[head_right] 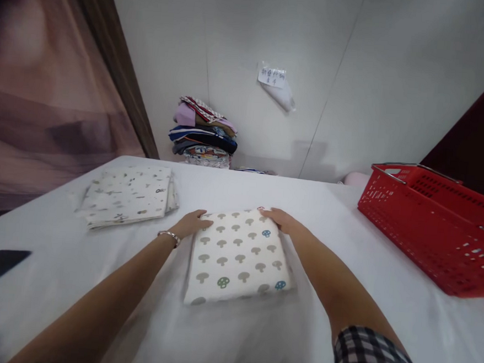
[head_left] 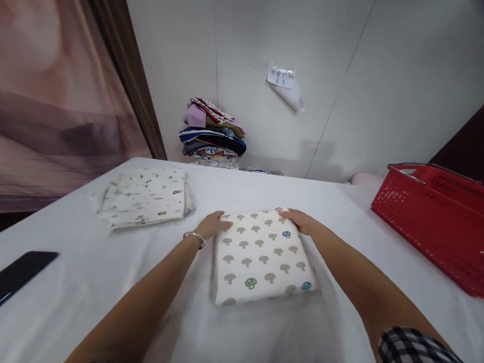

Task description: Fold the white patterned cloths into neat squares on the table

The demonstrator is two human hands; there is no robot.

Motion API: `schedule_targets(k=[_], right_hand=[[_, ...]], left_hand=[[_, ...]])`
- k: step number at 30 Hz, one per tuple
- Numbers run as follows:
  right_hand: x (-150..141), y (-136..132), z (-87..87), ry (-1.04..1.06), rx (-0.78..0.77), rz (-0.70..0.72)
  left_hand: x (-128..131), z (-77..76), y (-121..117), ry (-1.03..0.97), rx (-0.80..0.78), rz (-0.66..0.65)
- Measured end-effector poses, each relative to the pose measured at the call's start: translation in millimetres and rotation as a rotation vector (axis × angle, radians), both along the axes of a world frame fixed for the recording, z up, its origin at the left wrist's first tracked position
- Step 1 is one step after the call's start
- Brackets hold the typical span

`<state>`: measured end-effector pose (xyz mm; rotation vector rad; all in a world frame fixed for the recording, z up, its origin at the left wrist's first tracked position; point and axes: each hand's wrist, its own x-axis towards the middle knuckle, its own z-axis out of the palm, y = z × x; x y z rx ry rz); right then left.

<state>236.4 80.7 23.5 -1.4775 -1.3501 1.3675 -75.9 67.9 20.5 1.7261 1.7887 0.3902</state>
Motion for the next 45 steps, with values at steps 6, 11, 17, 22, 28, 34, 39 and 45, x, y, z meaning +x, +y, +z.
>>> schedule_targets(k=[6,11,17,22,28,34,39,45], right_hand=[[-9.9,-19.8,38.1,0.081,0.134,0.046],[-20.8,-65.9,84.7,-0.161,0.459,0.200],[-16.6,-111.4,112.3,-0.330,0.699,0.288],[2.8,-114.8,111.5,-0.238,0.604,0.199],[22.8,-77.5,151.4,-0.255,0.678,0.177],[34.8,-62.0,189.1,-0.604,1.201,0.037],[40.3,-87.8,71.7,-0.875,1.417,0.096],[37.8,-128.7,-57.0,-0.906,1.254,0.270]], left_hand=[[-19.9,3.1,20.6,-0.191,-0.122,-0.186],[-18.0,20.7,25.8,-0.321,-0.172,-0.431],[-14.2,46.6,10.4,-0.496,-0.274,-0.540],[-23.5,78.0,-12.9,-0.424,-0.180,-0.498],[-20.6,171.4,-12.5,-0.011,0.402,-0.417],[-8.6,219.2,-19.9,0.211,1.223,-0.443],[-9.7,91.7,-59.2,0.356,1.277,-0.553],[-4.0,-28.3,-104.1,0.354,0.986,-0.630]])
